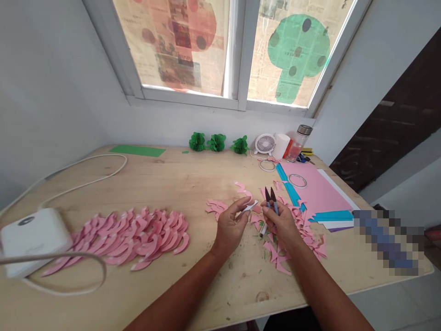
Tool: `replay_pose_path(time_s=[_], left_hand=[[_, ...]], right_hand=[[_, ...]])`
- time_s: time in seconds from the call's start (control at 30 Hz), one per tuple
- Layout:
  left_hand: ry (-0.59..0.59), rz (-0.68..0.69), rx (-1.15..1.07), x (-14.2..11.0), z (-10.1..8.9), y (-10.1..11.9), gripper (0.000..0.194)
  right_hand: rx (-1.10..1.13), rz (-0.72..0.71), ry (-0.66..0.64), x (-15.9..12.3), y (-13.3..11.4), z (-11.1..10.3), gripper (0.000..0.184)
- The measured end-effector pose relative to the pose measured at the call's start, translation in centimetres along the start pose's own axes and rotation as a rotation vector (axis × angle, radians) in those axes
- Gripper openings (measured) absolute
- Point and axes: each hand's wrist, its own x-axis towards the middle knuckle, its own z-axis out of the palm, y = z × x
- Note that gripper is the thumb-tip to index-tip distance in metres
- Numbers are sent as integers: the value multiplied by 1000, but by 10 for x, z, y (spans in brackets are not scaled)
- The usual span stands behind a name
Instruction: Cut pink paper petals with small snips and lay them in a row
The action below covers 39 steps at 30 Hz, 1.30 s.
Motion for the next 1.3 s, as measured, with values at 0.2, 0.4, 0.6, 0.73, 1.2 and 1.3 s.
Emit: replay_pose_path(time_s=[0.2,0.4,0.6,0.73,1.2,1.3], left_hand=[[-36,-8,28,-3,3,4,32],[-29,-2,66,-5,4,4,30],[-6,-9,30,-5,5,2,31],[16,-30,-4,-4,5,-2,36],[-26,-9,8,-4,5,-2,36],[-24,-24,2,-3,5,-1,36]], right_hand=[[-108,-32,68,2,2,-1,36],[-227,-63,74,4,7,-4,35],[-272,-124,91,3,7,-3,32],[-178,-75,84,1,3,0,34],[71,-47,-42,-2,-1,-2,25],[86,-64,-83,-3,-1,-2,26]])
